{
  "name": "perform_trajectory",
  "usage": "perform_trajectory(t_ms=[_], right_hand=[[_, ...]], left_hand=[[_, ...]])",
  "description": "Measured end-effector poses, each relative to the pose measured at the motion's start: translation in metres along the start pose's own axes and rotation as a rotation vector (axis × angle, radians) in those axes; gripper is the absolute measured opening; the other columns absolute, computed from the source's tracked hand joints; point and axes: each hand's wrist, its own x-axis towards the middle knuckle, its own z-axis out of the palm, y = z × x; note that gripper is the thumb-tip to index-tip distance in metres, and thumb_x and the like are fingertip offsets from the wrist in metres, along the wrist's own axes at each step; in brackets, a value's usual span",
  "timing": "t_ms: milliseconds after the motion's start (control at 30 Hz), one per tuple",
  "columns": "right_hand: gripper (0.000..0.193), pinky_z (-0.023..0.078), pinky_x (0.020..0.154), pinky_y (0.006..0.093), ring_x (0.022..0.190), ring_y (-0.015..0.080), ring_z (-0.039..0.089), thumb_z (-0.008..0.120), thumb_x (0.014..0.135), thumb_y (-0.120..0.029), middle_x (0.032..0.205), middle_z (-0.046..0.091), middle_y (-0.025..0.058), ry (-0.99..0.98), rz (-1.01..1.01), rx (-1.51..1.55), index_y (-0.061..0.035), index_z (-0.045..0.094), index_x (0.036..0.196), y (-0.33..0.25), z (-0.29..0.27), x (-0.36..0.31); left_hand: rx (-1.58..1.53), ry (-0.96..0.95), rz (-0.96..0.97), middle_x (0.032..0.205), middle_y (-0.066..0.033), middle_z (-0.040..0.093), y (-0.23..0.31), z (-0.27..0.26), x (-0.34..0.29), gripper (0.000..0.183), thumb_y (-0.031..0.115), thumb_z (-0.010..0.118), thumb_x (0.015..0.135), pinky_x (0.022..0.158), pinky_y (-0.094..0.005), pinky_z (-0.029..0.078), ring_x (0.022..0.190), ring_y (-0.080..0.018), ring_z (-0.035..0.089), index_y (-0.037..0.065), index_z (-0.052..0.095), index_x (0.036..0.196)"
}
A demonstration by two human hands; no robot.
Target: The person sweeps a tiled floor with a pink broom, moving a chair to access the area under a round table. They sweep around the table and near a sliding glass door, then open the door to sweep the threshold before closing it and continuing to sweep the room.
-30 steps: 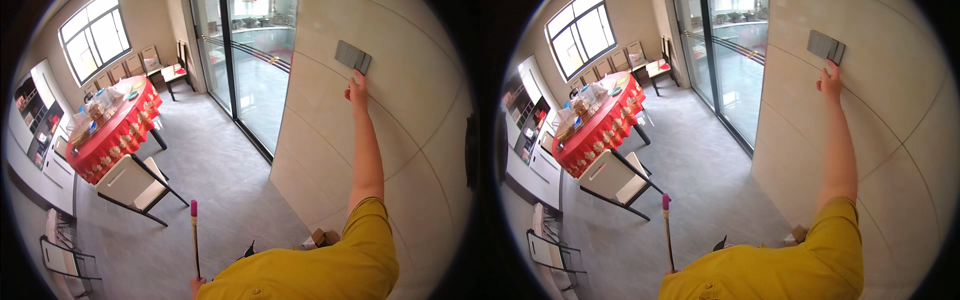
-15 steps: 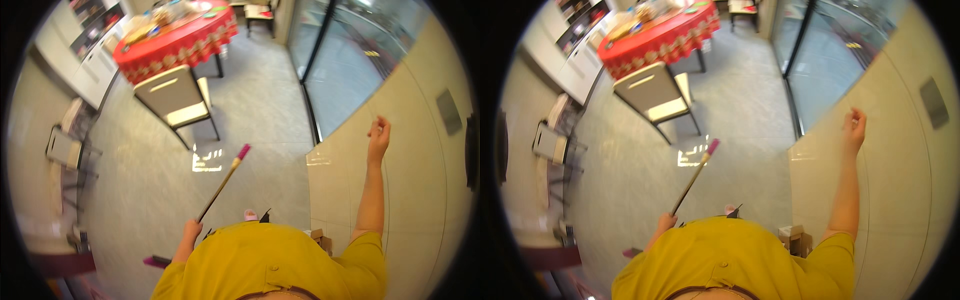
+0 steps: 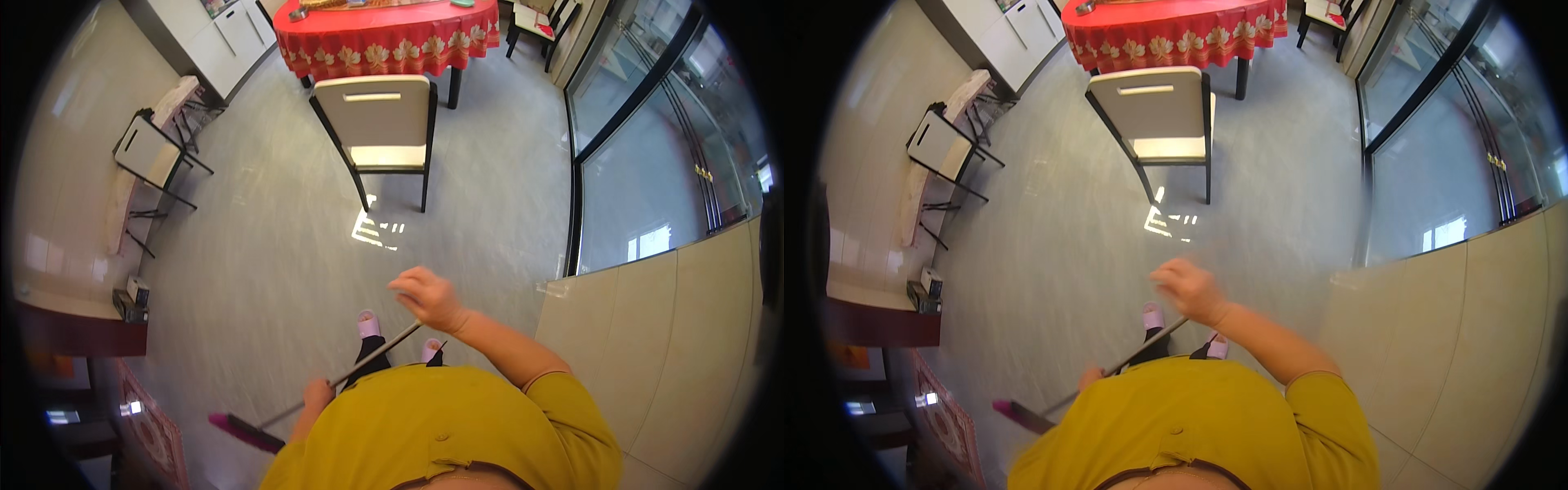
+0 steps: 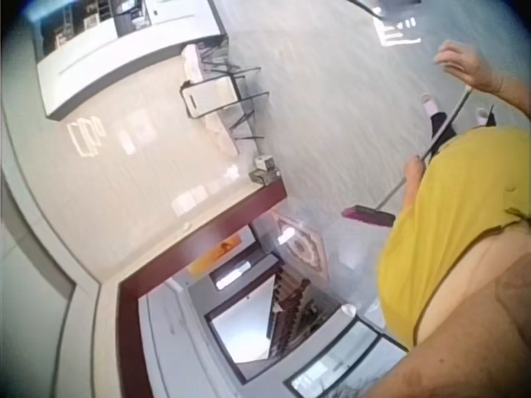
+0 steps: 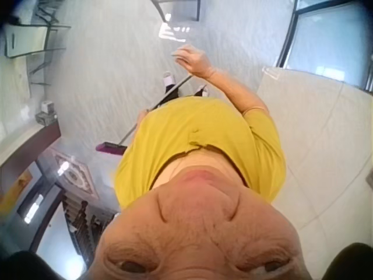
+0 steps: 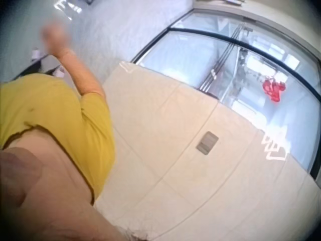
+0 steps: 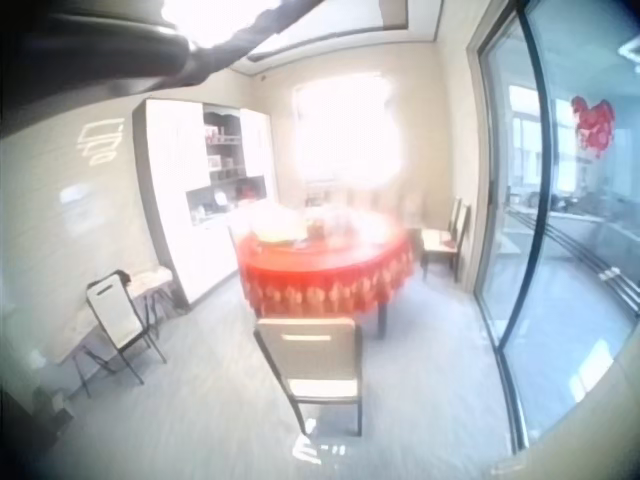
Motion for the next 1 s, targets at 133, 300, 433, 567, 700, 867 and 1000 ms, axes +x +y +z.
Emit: perform_trajectory(t_ms=[133,300,433,567,700,867,1000], right_hand=[[0.023,0.048,0.062,0.0319,0.08,0.0227,0.058,0.061,0.074,-0.007,0.092,0.057,0.0034,-0.07,0.054,0.09,-0.0131,0.058,0.096,0.0,0.051,0.063],[0.021,0.046,0.063,0.0267,0.071,0.0156,0.056,0.058,0.079,-0.006,0.092,0.054,0.0071,0.06,0.266,0.159,-0.0083,0.058,0.1,0.035,0.097,0.12],[0.023,0.046,0.065,0.0265,0.075,0.0138,0.054,0.054,0.083,-0.008,0.094,0.054,0.0052,0.271,0.449,0.231,-0.0072,0.055,0.106,0.074,0.1,0.165],[0.03,0.046,0.074,0.0277,0.088,0.0139,0.052,0.048,0.089,-0.016,0.101,0.052,0.0057,0.438,0.651,0.499,-0.0053,0.047,0.116,0.1,0.074,0.219],[0.042,0.039,0.091,0.0323,0.101,0.018,0.047,0.048,0.09,-0.027,0.108,0.048,0.0089,0.595,0.691,0.821,-0.0015,0.037,0.122,0.137,0.057,0.281],[0.048,0.031,0.1,0.037,0.108,0.0242,0.043,0.053,0.086,-0.036,0.117,0.042,0.0131,0.768,0.589,1.4,-0.0017,0.038,0.117,0.231,0.042,0.346],[0.048,0.032,0.099,0.0397,0.11,0.0291,0.044,0.055,0.084,-0.04,0.11,0.048,0.0148,0.822,0.635,1.569,-0.0019,0.042,0.109,0.233,0.06,0.385]], left_hand=[[-0.189,-0.02,-0.025,0.089,-0.016,0.062,-0.06,0.009,0.039,0.028,0.03,0.056,0.076,0.072,-0.0424,0.047,0.085,-0.0337,0.059,0.007,0.064,0.091],[-0.39,0.045,-0.152,0.082,-0.0178,0.063,-0.09,-0.029,0.097,0.026,0.026,0.058,0.075,0.067,-0.0419,0.047,0.08,-0.0336,0.061,0.002,0.063,0.086],[-0.47,0.152,-0.193,0.077,-0.0186,0.062,-0.092,-0.112,0.133,0.025,0.024,0.058,0.075,0.064,-0.0423,0.047,0.075,-0.035,0.061,0.001,0.063,0.081],[-0.517,0.24,-0.147,0.074,-0.0191,0.062,-0.088,-0.146,0.176,0.025,0.025,0.059,0.075,0.063,-0.0427,0.047,0.072,-0.037,0.06,0.0,0.063,0.079],[-0.498,0.235,-0.076,0.075,-0.0194,0.061,-0.072,-0.164,0.209,0.024,0.025,0.059,0.074,0.064,-0.0437,0.046,0.073,-0.0374,0.059,0.002,0.063,0.079],[-0.498,0.215,-0.128,0.077,-0.0184,0.061,-0.013,-0.23,0.217,0.023,0.026,0.059,0.075,0.065,-0.0442,0.045,0.076,-0.0369,0.058,0.004,0.061,0.083],[-0.506,0.15,-0.21,0.076,-0.0173,0.061,-0.005,-0.238,0.21,0.022,0.025,0.058,0.076,0.063,-0.0424,0.045,0.075,-0.0361,0.058,0.005,0.061,0.084]])
